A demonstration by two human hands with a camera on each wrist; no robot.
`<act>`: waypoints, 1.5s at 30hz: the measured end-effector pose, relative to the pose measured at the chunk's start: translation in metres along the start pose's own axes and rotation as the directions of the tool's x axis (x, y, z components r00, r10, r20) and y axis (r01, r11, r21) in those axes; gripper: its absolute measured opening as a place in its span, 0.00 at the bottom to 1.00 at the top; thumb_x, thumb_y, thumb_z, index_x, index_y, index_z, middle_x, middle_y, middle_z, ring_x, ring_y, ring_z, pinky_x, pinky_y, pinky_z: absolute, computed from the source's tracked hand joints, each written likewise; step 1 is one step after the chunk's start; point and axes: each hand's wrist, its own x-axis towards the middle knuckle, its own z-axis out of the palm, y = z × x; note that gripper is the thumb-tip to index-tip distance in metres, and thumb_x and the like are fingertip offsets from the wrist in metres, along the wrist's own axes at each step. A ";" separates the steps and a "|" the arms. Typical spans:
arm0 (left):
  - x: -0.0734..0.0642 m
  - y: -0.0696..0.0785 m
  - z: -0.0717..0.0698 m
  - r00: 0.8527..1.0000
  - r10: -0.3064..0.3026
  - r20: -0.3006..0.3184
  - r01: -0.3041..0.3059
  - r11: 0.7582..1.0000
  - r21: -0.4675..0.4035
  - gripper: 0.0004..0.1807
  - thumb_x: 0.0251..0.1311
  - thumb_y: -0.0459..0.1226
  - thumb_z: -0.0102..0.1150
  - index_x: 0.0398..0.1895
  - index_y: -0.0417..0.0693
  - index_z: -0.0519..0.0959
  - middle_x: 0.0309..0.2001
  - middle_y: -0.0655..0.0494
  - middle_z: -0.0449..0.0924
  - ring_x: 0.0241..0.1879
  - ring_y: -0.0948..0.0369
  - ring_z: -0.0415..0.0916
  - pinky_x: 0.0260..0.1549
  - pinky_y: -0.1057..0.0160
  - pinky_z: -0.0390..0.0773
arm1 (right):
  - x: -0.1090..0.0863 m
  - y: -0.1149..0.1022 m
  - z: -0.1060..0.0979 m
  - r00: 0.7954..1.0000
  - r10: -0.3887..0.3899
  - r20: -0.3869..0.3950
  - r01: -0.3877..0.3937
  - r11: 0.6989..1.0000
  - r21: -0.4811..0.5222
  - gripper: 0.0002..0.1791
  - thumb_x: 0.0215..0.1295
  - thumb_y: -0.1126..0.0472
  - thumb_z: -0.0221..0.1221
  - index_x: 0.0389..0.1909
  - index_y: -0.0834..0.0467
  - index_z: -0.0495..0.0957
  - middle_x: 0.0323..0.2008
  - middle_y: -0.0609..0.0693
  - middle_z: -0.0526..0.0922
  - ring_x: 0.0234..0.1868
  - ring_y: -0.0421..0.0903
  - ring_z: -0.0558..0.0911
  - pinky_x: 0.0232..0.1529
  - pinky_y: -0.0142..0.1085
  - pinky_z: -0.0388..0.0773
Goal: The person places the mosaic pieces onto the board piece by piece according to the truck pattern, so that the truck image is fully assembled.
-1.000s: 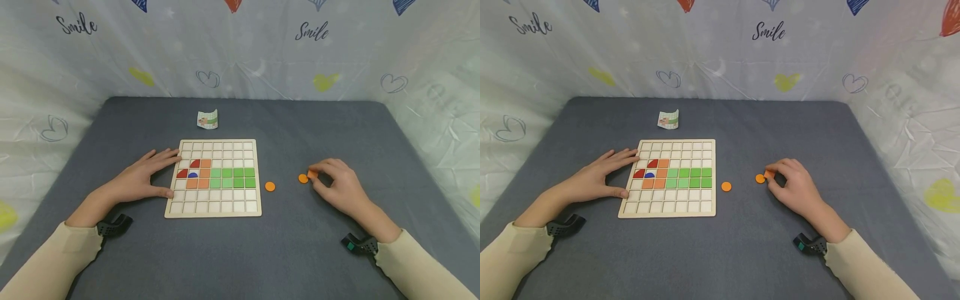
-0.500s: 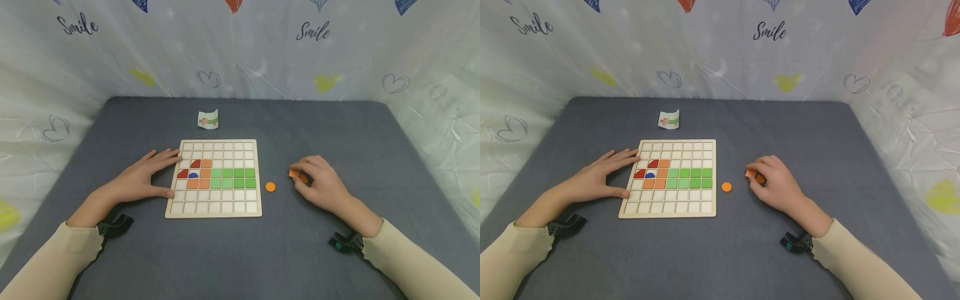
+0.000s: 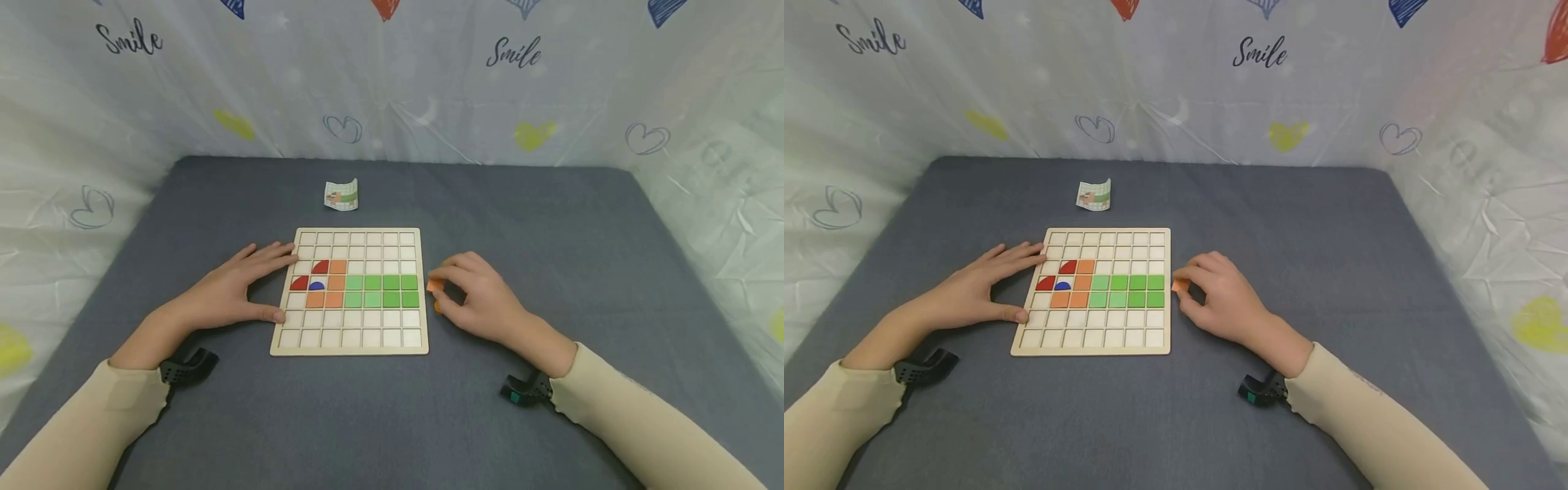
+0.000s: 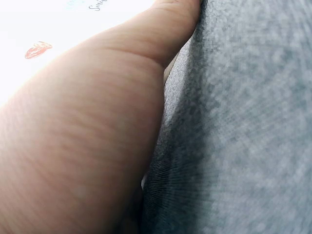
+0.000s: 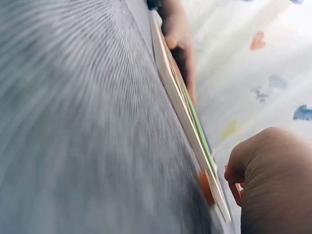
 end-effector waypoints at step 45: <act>0.001 0.000 -0.001 0.998 0.067 -0.010 -0.067 0.998 0.004 0.58 0.58 0.62 0.79 0.89 0.61 0.61 0.89 0.57 0.49 0.87 0.46 0.45 0.86 0.43 0.36 | 0.113 -0.083 0.108 0.962 -0.154 0.224 0.136 0.986 0.092 0.07 0.74 0.62 0.65 0.47 0.55 0.90 0.38 0.43 0.84 0.40 0.42 0.79 0.51 0.34 0.76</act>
